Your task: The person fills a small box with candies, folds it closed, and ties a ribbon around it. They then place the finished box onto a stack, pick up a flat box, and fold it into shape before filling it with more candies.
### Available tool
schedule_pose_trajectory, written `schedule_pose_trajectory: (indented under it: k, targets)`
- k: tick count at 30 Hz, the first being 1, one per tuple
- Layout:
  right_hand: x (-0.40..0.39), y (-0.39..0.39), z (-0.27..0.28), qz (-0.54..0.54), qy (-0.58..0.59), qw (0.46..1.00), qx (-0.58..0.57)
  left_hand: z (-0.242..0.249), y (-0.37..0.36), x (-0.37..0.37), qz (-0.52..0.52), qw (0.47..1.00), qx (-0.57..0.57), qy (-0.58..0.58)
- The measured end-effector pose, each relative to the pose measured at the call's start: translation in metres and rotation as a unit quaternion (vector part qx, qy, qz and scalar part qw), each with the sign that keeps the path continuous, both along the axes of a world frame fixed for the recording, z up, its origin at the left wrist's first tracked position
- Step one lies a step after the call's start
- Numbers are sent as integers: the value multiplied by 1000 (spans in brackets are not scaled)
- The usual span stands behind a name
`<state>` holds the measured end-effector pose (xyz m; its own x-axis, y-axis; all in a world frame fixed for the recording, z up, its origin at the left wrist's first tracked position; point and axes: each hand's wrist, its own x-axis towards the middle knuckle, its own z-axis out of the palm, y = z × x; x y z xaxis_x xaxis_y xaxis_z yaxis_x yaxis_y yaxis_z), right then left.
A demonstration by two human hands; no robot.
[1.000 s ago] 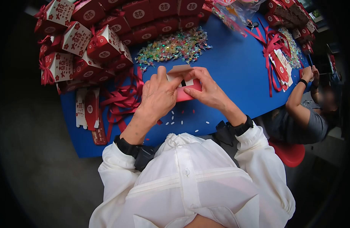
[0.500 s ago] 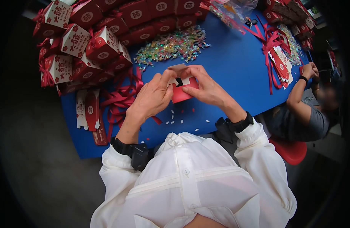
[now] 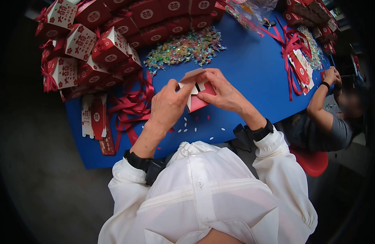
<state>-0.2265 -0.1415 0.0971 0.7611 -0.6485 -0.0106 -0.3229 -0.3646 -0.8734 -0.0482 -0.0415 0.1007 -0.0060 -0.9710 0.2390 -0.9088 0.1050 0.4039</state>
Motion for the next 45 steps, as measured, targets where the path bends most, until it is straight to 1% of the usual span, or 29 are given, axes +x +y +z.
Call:
schedule_pose_trajectory:
  k: [4,6,7,9,13,15,16,18,19,20,21,22,23,25,26,28,29,31,32,34,38,40,41,43,44,45]
  targets:
    - [-5,-3,0,7,9,1000,-4,6,1,-5,0,1000,2,30]
    - [-7,-7,2,39,24,997,-62,10,3,-11,6,999,-8,43]
    - [-7,-9,3,39,24,997,-62,9,4,-13,6,999,-7,43]
    - [-9,-15,5,86,38,994,-61,4,6,-17,7,1000,-10,0]
    - [-16,-22,4,105,33,991,-78,6,7,-22,0,999,-14,-35]
    - [-17,-28,5,125,45,991,-20,2,8,-28,7,1000,13,4]
    - [-17,-31,5,138,42,989,-40,0,7,-32,8,1000,14,4]
    - [-15,-28,3,122,28,990,-58,-4,5,-40,59,994,31,81]
    - [-14,-26,1,106,14,991,-75,-7,5,-42,59,994,33,82]
    - [-13,-25,2,106,14,991,-74,-10,4,-44,64,991,23,116]
    - [-13,-25,3,116,38,988,-95,-13,3,-45,70,986,13,150]
    - [-13,-24,5,125,62,983,-115,-14,2,-45,71,986,14,151]
    - [-14,-24,10,126,62,983,-114,-16,2,-45,62,983,13,171]
    - [-15,-23,22,161,146,953,-212,-18,2,-45,55,980,11,189]
    - [-15,-22,26,161,145,953,-212,-20,3,-46,50,977,16,204]
    - [-13,-21,32,153,199,938,-240,-19,3,-49,44,974,21,221]
    - [-10,-21,38,152,199,938,-241,-17,4,-51,47,975,11,218]
    - [-5,-24,48,177,225,955,-77,-16,5,-52,51,975,1,216]
    - [-5,-28,43,179,225,954,-79,-17,5,-51,60,973,2,224]
    - [-9,-34,31,245,110,959,-95,-17,7,-49,74,969,2,234]
    - [-16,-37,34,258,87,959,-76,-19,10,-47,55,971,2,232]
    - [-20,-38,31,236,67,969,-28,-19,9,-48,46,971,3,236]
    - [-22,-38,29,235,68,969,-28,-17,9,-49,43,972,6,232]
    - [-27,-39,25,213,-9,976,-35,-17,10,-48,39,973,10,228]
    - [-30,-40,27,213,-8,976,-34,-18,10,-47,43,969,10,245]
    - [-33,-42,31,178,-38,983,8,-18,10,-45,47,964,10,261]
